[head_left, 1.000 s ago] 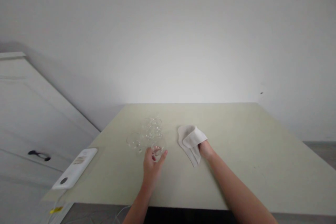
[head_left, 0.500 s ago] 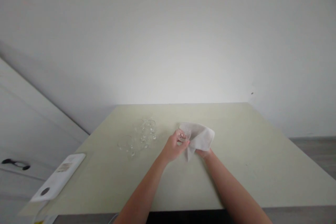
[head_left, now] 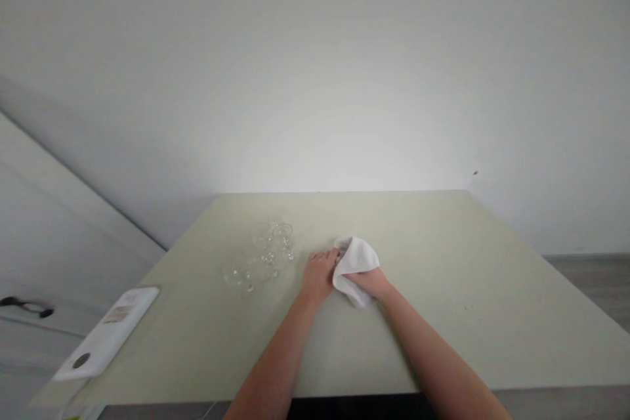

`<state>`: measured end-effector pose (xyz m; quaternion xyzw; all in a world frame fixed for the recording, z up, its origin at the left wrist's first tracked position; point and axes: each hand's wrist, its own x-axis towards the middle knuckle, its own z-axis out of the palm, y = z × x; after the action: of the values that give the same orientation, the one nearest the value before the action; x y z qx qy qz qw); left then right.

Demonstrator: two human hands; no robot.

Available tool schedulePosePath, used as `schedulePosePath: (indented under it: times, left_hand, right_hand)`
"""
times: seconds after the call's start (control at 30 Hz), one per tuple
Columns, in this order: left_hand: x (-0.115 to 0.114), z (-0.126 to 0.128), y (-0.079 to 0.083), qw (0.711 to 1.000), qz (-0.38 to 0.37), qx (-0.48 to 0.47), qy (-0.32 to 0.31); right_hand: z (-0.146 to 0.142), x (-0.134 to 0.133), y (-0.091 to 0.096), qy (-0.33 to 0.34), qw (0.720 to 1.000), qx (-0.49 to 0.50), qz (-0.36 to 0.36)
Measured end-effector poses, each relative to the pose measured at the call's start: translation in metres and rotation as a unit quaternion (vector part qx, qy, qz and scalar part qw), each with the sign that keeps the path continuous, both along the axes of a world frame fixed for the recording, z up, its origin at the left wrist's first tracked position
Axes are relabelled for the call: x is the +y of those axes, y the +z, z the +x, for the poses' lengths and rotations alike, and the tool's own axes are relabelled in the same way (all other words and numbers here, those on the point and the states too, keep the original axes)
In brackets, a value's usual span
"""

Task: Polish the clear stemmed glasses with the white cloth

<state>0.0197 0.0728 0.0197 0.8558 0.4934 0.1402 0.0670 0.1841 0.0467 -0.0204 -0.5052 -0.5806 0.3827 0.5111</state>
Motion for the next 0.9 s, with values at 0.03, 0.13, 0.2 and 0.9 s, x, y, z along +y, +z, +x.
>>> schedulePosePath:
  times: [0.03,0.13,0.2,0.9]
  left_hand:
    - [-0.001,0.001,0.0,0.999,0.03,0.021,-0.005]
    - [-0.006,0.007,-0.004,0.994,0.095,0.046,-0.003]
    - [-0.009,0.009,-0.007,0.992,0.115,0.052,-0.011]
    - [-0.008,0.005,-0.014,1.0,0.009,0.008,0.022]
  right_hand:
    - [-0.002,-0.001,0.001,0.004,1.0,-0.011,0.002]
    - [-0.007,-0.003,0.01,-0.025,0.999,0.003,-0.041]
    - [-0.008,-0.003,0.016,-0.053,0.993,0.036,-0.095]
    - [-0.001,-0.008,0.012,0.089,0.995,0.03,-0.015]
